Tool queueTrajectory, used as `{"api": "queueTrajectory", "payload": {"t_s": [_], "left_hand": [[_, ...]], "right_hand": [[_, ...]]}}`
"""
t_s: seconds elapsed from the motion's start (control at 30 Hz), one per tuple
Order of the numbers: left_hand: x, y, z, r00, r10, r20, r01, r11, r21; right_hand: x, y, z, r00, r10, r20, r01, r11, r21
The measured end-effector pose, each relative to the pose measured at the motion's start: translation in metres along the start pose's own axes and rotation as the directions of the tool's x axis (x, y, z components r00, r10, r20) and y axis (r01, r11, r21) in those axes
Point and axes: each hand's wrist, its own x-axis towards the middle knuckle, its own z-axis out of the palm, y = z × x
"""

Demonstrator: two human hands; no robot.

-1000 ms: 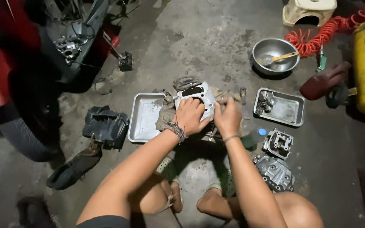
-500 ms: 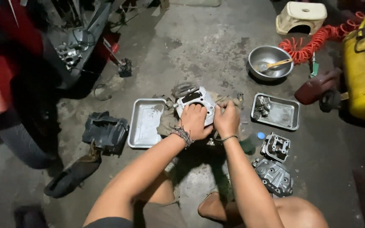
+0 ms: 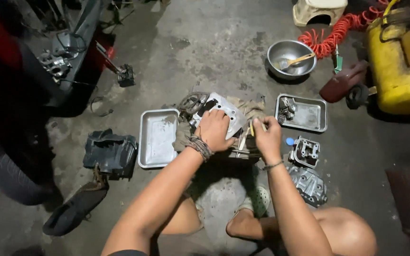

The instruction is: The person sits on the floor and cleans a metallic engine cylinder head using a rag and a small tool. They wipe the surface and scrape the edges of the cylinder head, which rests on a cloth on the floor.

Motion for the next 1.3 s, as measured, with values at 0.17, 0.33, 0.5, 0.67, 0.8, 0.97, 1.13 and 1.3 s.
{"api": "queueTrajectory", "payload": {"t_s": [0.17, 0.33, 0.5, 0.67, 0.8, 0.97, 1.13, 1.3], "left_hand": [[-0.002, -0.007, 0.009, 0.999, 0.039, -0.011, -0.039, 0.999, 0.017], [-0.003, -0.007, 0.023, 0.999, 0.018, -0.047, -0.017, 1.0, 0.025], [-0.01, -0.012, 0.037, 0.995, 0.001, -0.101, -0.004, 1.0, -0.024], [-0.007, -0.013, 0.039, 0.996, -0.033, -0.079, 0.027, 0.997, -0.078], [-0.01, -0.016, 0.051, 0.998, -0.03, -0.051, 0.026, 0.996, -0.085], [-0.004, -0.019, 0.063, 0.996, -0.03, -0.085, 0.024, 0.997, -0.076], [-0.005, -0.018, 0.058, 0.992, -0.01, -0.122, -0.001, 0.996, -0.089], [-0.007, -0.017, 0.055, 0.995, -0.051, -0.087, 0.043, 0.995, -0.09]], "right_hand": [[-0.002, -0.021, 0.027, 0.998, -0.06, 0.008, 0.06, 0.99, -0.125], [0.013, -0.011, 0.047, 0.986, -0.163, 0.012, 0.158, 0.929, -0.335], [0.035, -0.01, 0.054, 0.99, -0.097, 0.099, 0.122, 0.949, -0.29], [0.01, -0.002, 0.049, 0.992, -0.075, 0.103, 0.108, 0.922, -0.372], [0.025, -0.025, 0.05, 0.987, 0.041, 0.158, 0.024, 0.921, -0.39], [0.002, -0.018, 0.044, 0.989, 0.078, 0.123, -0.023, 0.92, -0.391], [0.025, -0.026, 0.051, 0.987, 0.084, 0.14, -0.017, 0.906, -0.423], [0.002, -0.058, 0.035, 0.985, 0.105, 0.135, -0.039, 0.908, -0.418]]}}
